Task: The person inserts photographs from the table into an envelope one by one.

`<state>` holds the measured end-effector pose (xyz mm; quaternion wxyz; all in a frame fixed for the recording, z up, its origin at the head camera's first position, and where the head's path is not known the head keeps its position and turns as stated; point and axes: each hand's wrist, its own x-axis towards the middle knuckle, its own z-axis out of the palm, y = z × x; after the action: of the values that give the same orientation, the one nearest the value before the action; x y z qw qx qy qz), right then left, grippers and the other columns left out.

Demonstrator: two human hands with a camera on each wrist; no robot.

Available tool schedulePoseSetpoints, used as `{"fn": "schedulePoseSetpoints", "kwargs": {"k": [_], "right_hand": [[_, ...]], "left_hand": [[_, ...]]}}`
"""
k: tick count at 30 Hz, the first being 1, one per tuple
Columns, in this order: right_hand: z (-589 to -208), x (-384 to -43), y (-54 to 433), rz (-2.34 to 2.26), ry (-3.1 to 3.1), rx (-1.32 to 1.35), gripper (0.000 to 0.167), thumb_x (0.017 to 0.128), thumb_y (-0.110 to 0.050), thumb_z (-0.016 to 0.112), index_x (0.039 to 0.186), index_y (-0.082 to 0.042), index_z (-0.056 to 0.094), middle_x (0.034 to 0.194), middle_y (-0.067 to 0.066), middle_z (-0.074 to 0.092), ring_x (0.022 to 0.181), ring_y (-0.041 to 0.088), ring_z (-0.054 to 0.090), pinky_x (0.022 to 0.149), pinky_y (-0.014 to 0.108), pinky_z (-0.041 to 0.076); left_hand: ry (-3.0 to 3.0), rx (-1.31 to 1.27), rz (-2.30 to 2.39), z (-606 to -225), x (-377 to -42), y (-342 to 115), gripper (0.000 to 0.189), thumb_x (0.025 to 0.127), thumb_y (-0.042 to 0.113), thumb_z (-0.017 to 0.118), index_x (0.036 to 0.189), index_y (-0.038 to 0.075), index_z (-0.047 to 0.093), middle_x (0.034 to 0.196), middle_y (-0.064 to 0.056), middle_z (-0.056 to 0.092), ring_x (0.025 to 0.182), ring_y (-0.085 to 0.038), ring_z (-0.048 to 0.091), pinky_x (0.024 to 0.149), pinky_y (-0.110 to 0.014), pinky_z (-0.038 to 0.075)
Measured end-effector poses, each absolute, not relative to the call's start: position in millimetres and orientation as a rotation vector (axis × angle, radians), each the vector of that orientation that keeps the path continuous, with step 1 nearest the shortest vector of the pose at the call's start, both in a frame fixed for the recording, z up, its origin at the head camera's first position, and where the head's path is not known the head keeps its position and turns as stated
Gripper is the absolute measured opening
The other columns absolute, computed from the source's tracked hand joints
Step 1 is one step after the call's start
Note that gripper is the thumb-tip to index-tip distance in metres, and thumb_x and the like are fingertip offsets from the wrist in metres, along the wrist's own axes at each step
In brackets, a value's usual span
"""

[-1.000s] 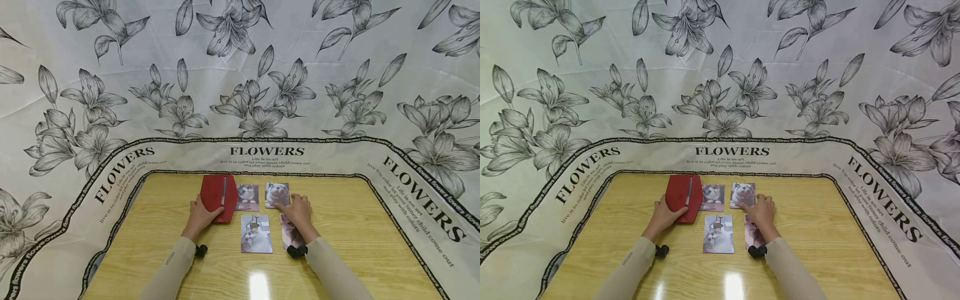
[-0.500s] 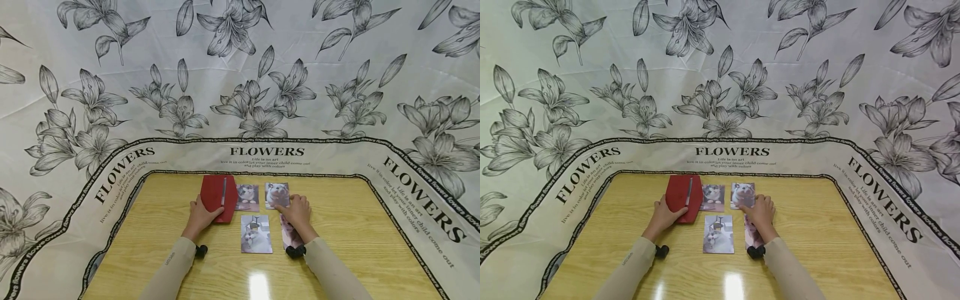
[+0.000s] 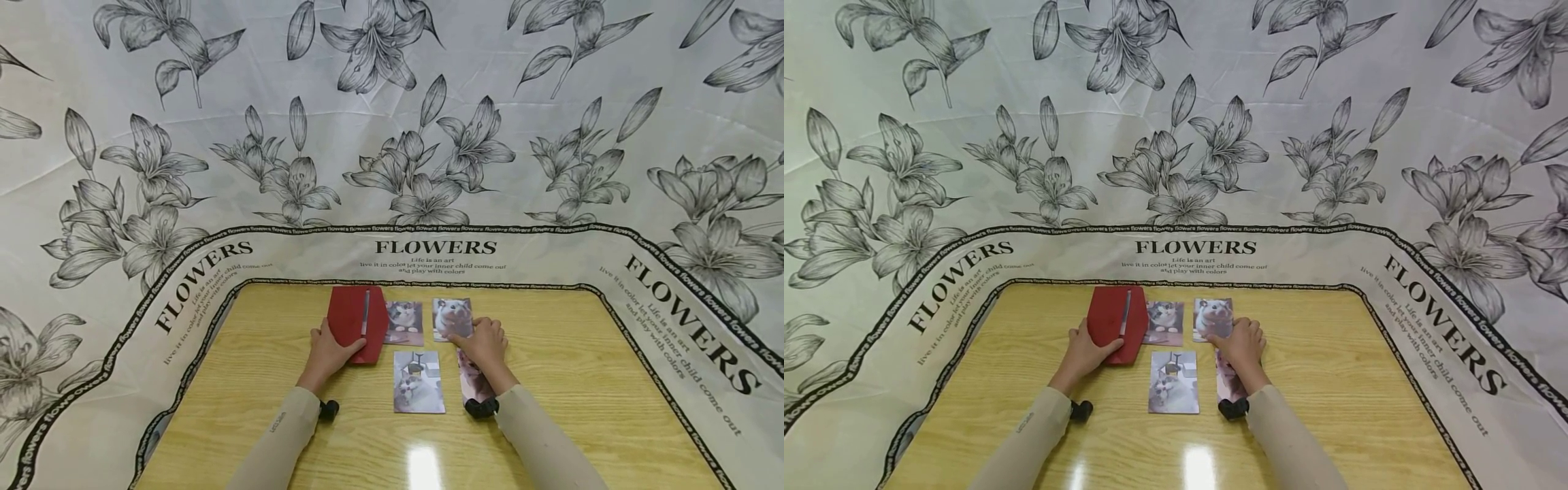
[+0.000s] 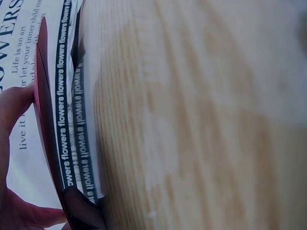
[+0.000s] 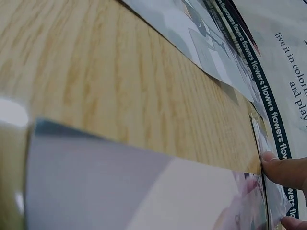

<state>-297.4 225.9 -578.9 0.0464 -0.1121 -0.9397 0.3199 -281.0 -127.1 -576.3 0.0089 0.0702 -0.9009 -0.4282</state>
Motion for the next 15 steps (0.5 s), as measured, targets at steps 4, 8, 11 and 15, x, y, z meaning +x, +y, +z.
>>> {"fn": "schedulePoseSetpoints", "kwargs": {"k": [4,8,11,15], "right_hand": [[-578.5,-297.4,223.5,0.992,-2.847,-0.353,0.08,0.088,-0.046,0.088,0.136,0.008,0.052,0.128,0.03,0.048,0.12,0.048,0.046,0.106,0.064,0.034],[-577.4,-297.9,221.6,1.006,-2.828,-0.348,0.079,0.088,-0.044,0.089,0.135,0.006,0.05,0.127,0.029,0.049,0.119,0.047,0.047,0.105,0.063,0.035],[-576.9,-298.5,222.2,1.006,-2.823,-0.345,0.078,0.087,-0.042,0.09,0.133,0.005,0.049,0.125,0.028,0.051,0.117,0.047,0.049,0.103,0.062,0.036],[-577.6,-299.3,223.4,1.002,-2.827,-0.333,0.079,0.087,-0.041,0.09,0.136,0.003,0.047,0.123,0.029,0.06,0.115,0.049,0.055,0.102,0.062,0.035]], "left_hand": [[-2.819,0.22,-1.329,-576.3,-280.6,-127.2,0.116,0.088,0.054,0.086,0.166,-0.002,0.021,0.14,-0.031,0.041,0.117,-0.043,0.059,0.1,-0.059,0.055],[-2.818,0.216,-1.32,-575.9,-280.4,-127.3,0.117,0.088,0.054,0.086,0.166,-0.003,0.021,0.14,-0.031,0.04,0.117,-0.043,0.059,0.1,-0.059,0.055],[-2.817,0.215,-1.317,-576.3,-280.7,-127.0,0.117,0.087,0.054,0.087,0.166,-0.003,0.021,0.139,-0.031,0.041,0.116,-0.043,0.059,0.1,-0.059,0.055],[-2.811,0.213,-1.322,-576.5,-281.4,-126.3,0.115,0.087,0.053,0.087,0.165,-0.003,0.024,0.137,-0.03,0.042,0.116,-0.042,0.059,0.1,-0.058,0.055]]}}
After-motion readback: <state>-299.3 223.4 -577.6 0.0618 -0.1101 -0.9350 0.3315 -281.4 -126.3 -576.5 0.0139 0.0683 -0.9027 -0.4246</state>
